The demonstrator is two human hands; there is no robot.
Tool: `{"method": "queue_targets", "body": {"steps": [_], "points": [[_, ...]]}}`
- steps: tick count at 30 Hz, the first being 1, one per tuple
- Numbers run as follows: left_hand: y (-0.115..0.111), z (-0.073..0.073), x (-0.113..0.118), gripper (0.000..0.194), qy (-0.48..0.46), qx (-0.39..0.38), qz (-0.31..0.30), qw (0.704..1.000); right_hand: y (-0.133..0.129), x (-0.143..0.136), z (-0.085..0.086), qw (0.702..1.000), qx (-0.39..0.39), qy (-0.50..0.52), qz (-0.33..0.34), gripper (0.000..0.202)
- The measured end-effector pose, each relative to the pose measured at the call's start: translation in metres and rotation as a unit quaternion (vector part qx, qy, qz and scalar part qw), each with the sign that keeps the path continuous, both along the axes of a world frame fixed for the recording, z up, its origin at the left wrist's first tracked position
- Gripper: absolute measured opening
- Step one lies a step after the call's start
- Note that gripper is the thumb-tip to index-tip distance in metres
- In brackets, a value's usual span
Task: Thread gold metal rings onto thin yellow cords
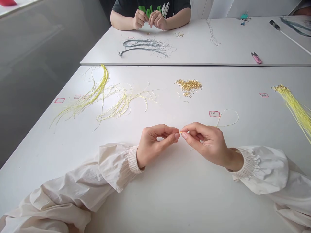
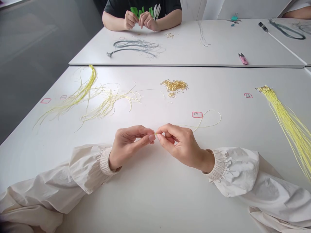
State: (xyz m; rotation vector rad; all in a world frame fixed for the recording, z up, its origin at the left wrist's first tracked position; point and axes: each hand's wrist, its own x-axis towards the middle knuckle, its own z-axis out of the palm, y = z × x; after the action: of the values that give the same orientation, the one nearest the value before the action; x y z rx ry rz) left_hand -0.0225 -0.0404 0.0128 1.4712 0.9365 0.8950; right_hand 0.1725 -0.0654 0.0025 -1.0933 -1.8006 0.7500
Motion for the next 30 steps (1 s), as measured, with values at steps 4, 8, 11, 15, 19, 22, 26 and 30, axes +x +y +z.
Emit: {"method": "queue_targets", "body": {"steps": [4, 8, 11, 15, 19, 22, 26, 30], "points": [[0.0010, -0.0020, -0.0001, 0.007, -0.002, 0.026, -0.002, 1.000, -0.0004, -0.0006, -0.0007, 1.000, 0.016, 0.004, 0.003, 0.009], [0.0018, -0.0027, 0.0001, 0.004, -0.004, 0.057, -0.004, 0.998, -0.0001, -0.0013, -0.0005, 0.999, 0.033, 0.006, 0.002, 0.011], [0.0020, -0.0025, 0.0004, 0.003, -0.003, 0.074, -0.003, 0.997, 0.0001, -0.0012, -0.0004, 0.999, 0.039, 0.010, 0.002, 0.012], [0.0020, -0.0029, 0.0003, 0.004, -0.008, 0.081, -0.002, 0.997, 0.0003, -0.0005, -0.0015, 1.000, 0.022, 0.020, 0.010, 0.012], [0.0023, -0.0042, -0.0003, 0.004, -0.020, 0.088, -0.001, 0.996, 0.0005, -0.0001, -0.0023, 1.000, 0.007, 0.020, 0.008, 0.010], [0.0026, -0.0050, -0.0006, 0.005, -0.021, 0.098, -0.003, 0.995, 0.0006, 0.0000, -0.0021, 1.000, 0.009, 0.013, 0.006, 0.010], [0.0027, -0.0055, -0.0002, 0.006, -0.014, 0.117, 0.001, 0.993, 0.0005, 0.0003, -0.0018, 1.000, 0.022, 0.005, 0.004, 0.011], [0.0027, -0.0056, 0.0001, 0.006, -0.005, 0.143, 0.008, 0.990, -0.0004, 0.0005, -0.0021, 1.000, 0.022, 0.006, 0.006, 0.011]]}}
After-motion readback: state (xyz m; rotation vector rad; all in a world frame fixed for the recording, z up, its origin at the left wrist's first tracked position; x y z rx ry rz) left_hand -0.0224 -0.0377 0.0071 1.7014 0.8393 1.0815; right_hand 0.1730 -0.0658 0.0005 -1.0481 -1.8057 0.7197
